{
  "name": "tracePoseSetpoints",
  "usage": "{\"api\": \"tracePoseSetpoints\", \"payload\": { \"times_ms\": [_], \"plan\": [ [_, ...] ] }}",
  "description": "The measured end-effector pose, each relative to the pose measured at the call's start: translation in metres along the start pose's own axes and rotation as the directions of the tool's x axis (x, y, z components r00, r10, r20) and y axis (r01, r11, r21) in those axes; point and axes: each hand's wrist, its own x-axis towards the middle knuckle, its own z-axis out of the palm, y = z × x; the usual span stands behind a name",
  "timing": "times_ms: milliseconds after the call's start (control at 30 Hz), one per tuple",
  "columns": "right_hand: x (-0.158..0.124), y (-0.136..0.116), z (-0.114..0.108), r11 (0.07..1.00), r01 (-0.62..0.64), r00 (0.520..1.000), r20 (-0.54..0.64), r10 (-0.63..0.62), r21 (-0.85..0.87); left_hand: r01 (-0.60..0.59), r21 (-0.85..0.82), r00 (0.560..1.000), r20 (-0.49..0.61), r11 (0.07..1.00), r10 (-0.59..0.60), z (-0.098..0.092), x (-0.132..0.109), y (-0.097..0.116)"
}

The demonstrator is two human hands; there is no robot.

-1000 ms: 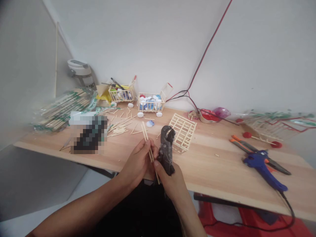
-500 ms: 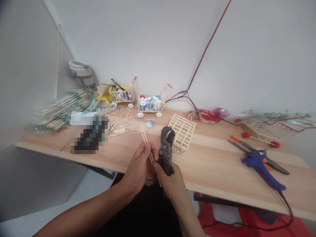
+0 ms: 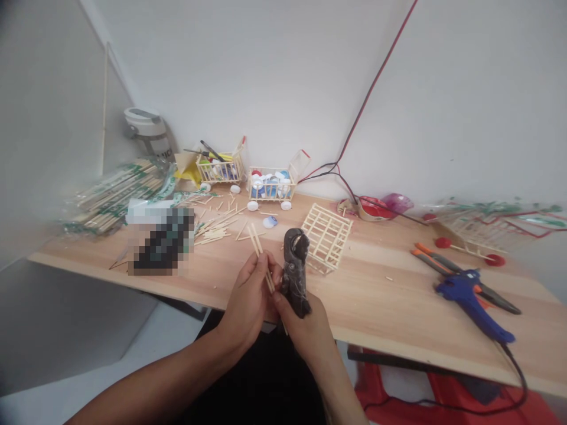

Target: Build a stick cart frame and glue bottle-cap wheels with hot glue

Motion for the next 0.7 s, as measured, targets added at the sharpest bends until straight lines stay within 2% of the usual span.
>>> {"api": "tracePoseSetpoints", "payload": {
  "times_ms": [167,267,400,567,700],
  "plan": [
    [0.000,-0.001,0.000,1.000,-0.002,1.000,0.000,0.002,0.018,-0.019,-0.069,1.000,0.007,0.997,0.020,0.001,-0.001,0.000],
    [-0.001,-0.003,0.001,1.000,-0.009,1.000,-0.005,0.009,0.015,-0.046,-0.083,0.997,-0.058,0.995,0.041,0.003,-0.004,0.001],
    [-0.002,-0.007,0.002,0.999,0.028,1.000,-0.008,-0.028,-0.016,0.009,-0.042,0.990,-0.138,0.999,-0.015,0.007,-0.009,-0.001],
    [-0.004,-0.008,0.003,0.998,0.040,0.999,0.012,-0.040,-0.047,0.013,-0.046,0.992,-0.124,0.999,-0.018,0.009,-0.008,-0.003],
    [-0.004,-0.003,0.002,0.998,0.039,0.999,0.023,-0.038,-0.058,0.056,0.039,0.996,-0.066,0.998,-0.053,-0.003,-0.003,0.000]
  ]
}}
